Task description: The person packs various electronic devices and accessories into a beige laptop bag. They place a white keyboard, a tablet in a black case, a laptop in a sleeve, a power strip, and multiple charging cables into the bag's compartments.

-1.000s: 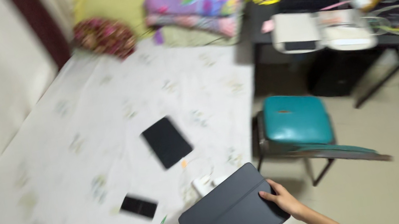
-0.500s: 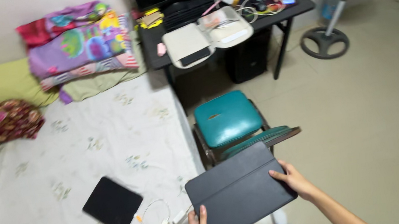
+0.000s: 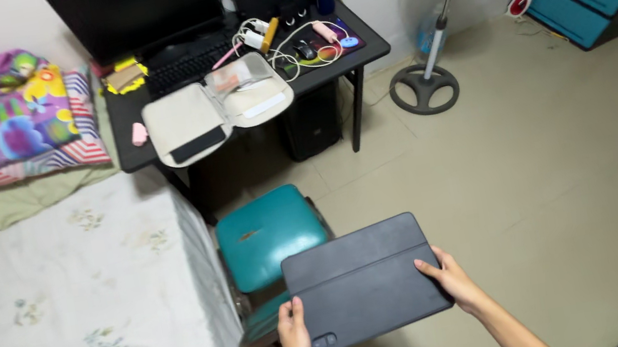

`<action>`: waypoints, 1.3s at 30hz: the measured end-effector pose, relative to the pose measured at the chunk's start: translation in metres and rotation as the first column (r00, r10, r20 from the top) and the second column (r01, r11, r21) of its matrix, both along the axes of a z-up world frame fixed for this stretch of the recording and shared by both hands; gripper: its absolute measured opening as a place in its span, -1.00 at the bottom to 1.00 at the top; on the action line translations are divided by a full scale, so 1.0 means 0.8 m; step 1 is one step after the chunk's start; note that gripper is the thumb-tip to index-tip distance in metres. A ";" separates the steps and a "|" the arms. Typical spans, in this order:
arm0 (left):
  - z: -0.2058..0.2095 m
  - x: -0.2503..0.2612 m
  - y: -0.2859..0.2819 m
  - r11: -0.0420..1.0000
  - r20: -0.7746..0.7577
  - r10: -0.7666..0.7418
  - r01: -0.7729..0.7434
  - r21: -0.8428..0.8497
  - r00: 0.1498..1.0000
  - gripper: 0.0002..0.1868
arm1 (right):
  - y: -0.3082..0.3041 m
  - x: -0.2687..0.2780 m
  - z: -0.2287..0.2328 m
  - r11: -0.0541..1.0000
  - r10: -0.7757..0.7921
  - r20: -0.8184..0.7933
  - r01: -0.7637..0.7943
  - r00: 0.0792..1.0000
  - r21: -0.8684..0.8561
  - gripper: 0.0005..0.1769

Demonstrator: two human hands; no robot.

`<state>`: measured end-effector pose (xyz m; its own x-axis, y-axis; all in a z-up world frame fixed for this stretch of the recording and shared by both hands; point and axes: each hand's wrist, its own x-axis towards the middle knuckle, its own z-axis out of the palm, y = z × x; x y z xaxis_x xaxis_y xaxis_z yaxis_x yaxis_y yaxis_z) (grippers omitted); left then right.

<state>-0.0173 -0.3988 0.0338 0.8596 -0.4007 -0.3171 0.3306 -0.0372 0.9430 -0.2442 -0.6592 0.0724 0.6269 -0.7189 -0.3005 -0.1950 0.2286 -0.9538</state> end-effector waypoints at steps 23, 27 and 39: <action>0.075 0.124 -0.345 0.969 -0.219 0.180 -0.212 -0.129 0.959 -0.46 | -0.418 0.229 0.044 0.975 0.224 -0.132 -0.223 0.966 0.017 -0.36; 0.103 0.149 -0.368 0.937 -0.342 0.206 -0.285 -0.201 0.917 -0.44 | -0.459 0.308 0.071 0.930 0.368 -0.112 -0.364 0.923 0.056 -0.42; 0.110 0.236 -0.465 0.657 -0.413 0.620 -0.729 -0.193 0.668 -0.46 | -0.555 0.604 0.080 0.615 0.771 -0.163 -0.786 0.616 -0.062 -0.48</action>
<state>0.1715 -0.7708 0.1216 0.8181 0.1331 -0.5595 0.3904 0.5858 0.7102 0.2393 -1.1030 0.1365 0.9353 -0.0090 -0.3536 -0.3500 -0.1684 -0.9215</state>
